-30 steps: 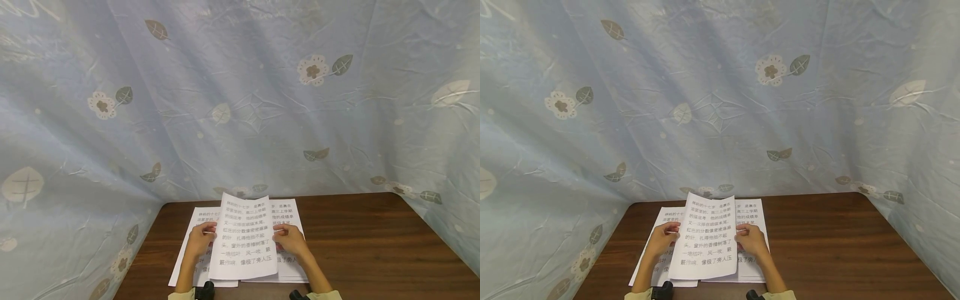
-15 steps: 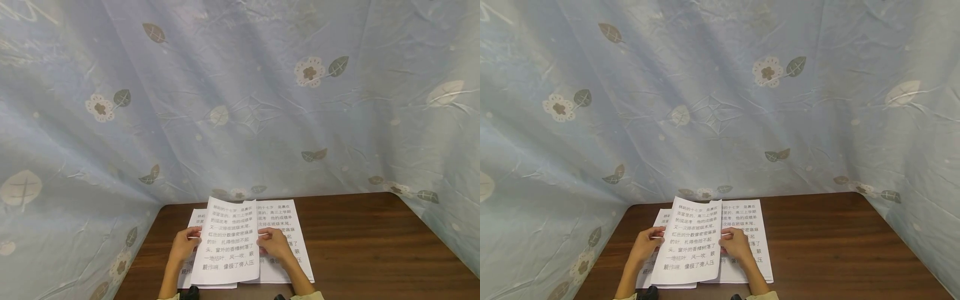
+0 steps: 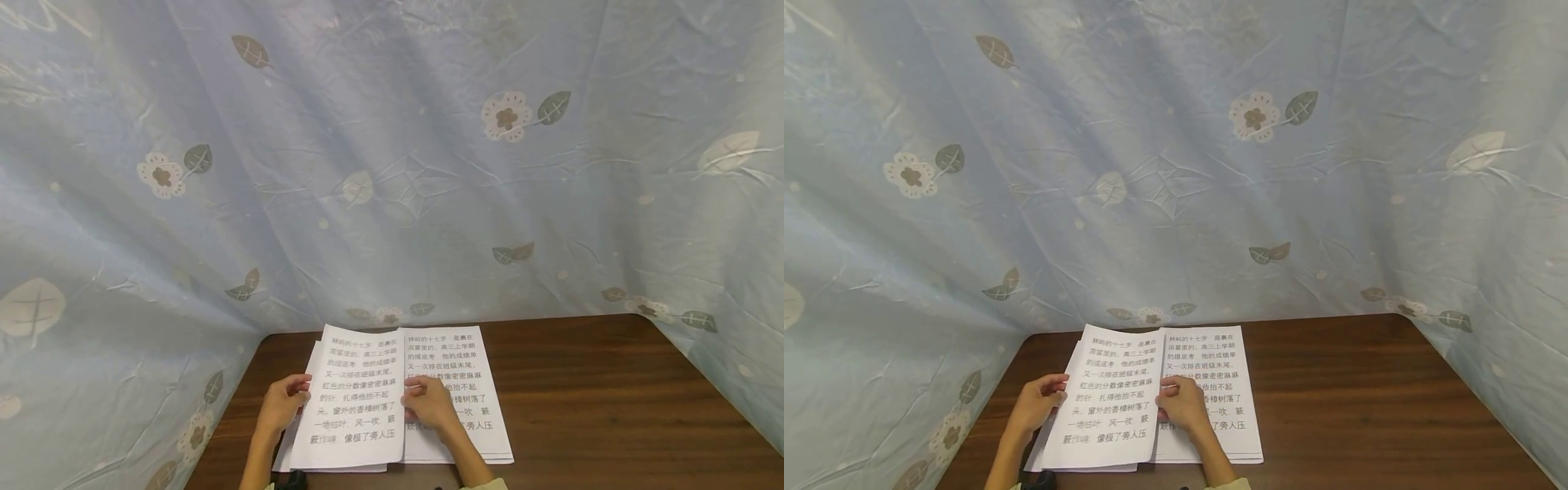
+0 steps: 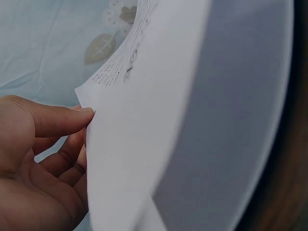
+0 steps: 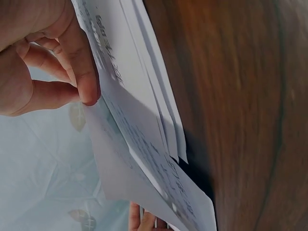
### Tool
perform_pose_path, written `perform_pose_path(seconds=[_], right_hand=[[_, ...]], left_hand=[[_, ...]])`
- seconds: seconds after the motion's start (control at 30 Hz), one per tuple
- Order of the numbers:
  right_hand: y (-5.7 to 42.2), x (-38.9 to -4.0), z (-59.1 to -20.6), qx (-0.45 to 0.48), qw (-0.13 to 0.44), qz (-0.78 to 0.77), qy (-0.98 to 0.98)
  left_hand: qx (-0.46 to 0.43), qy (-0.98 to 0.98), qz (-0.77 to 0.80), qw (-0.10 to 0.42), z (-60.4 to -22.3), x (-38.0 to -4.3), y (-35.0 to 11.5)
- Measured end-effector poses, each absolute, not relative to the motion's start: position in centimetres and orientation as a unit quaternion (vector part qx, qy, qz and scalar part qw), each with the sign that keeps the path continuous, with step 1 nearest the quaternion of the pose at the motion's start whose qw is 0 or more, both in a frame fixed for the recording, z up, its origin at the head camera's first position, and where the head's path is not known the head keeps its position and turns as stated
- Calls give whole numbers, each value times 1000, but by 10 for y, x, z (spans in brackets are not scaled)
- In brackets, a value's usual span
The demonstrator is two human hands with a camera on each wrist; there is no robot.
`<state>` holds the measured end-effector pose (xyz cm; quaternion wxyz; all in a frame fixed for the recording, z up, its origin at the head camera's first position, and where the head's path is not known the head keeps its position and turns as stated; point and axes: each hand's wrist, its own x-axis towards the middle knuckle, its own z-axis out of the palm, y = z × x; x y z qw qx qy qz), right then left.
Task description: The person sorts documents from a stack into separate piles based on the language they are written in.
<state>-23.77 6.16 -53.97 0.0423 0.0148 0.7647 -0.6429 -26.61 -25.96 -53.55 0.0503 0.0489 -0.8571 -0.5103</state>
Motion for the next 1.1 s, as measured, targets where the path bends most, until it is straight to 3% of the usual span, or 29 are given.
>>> perform_pose_path(seconds=[1.1], right_hand=[[29,-238,-545,9,20,-650,760]], left_hand=[[64,-863,-499,31,-538,-264,-287]])
